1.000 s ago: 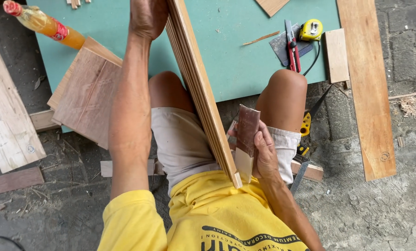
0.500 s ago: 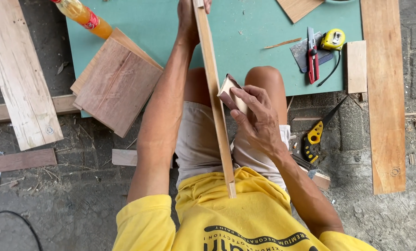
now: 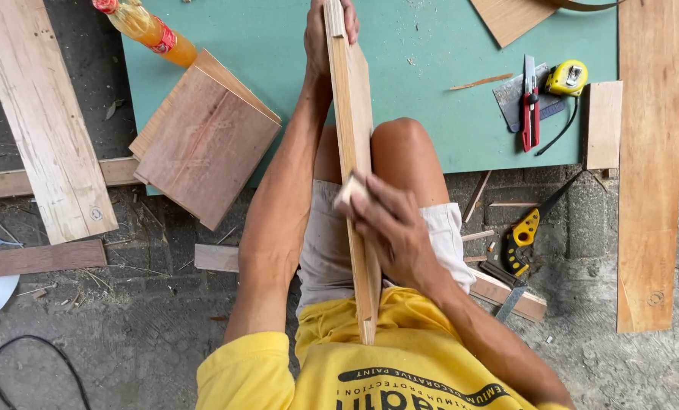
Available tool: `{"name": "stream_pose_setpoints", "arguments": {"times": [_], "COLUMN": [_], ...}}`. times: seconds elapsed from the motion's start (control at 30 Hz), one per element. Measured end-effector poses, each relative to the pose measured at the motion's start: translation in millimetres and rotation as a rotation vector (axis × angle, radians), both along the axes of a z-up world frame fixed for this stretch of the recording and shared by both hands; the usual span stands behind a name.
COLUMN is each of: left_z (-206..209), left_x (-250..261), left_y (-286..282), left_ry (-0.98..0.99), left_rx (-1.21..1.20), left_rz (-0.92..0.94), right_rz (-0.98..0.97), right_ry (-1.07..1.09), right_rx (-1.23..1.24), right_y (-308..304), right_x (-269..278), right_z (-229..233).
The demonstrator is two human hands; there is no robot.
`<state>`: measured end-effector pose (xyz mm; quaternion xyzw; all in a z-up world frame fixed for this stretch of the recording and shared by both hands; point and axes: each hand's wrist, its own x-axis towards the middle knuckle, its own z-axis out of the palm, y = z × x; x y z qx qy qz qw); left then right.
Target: The person sits on the ground and sands the edges and surfaces of wooden planks using a sanding block. They handle multiple planks one at a time, turning them over to sand different sides.
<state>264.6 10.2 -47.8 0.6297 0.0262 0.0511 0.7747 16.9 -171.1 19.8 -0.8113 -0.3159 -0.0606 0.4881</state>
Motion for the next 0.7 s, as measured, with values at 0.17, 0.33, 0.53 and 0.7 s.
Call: {"name": "stream_pose_setpoints", "arguments": {"times": [0.17, 0.33, 0.53, 0.7], "left_z": [-8.3, -23.5, -22.9, -23.0], "left_x": [8.8, 18.7, 15.9, 0.5], "left_y": [5.8, 24.5, 13.8, 19.4], "left_ry": [-0.069, -0.094, -0.038, -0.115], "left_rx": [-0.193, -0.377, -0.424, -0.291], "left_rz": [-0.086, -0.185, -0.095, -0.125], "right_rz": [-0.112, -0.082, -0.232, -0.183], "right_ry": [-0.042, -0.006, -0.065, 0.019], "right_rx": [-0.017, -0.063, -0.142, -0.127], "right_y": [35.9, 33.1, 55.3, 45.6], "right_x": [93.8, 30.5, 103.2, 21.2], "right_z": [-2.4, -0.2, 8.2, 3.3]}}
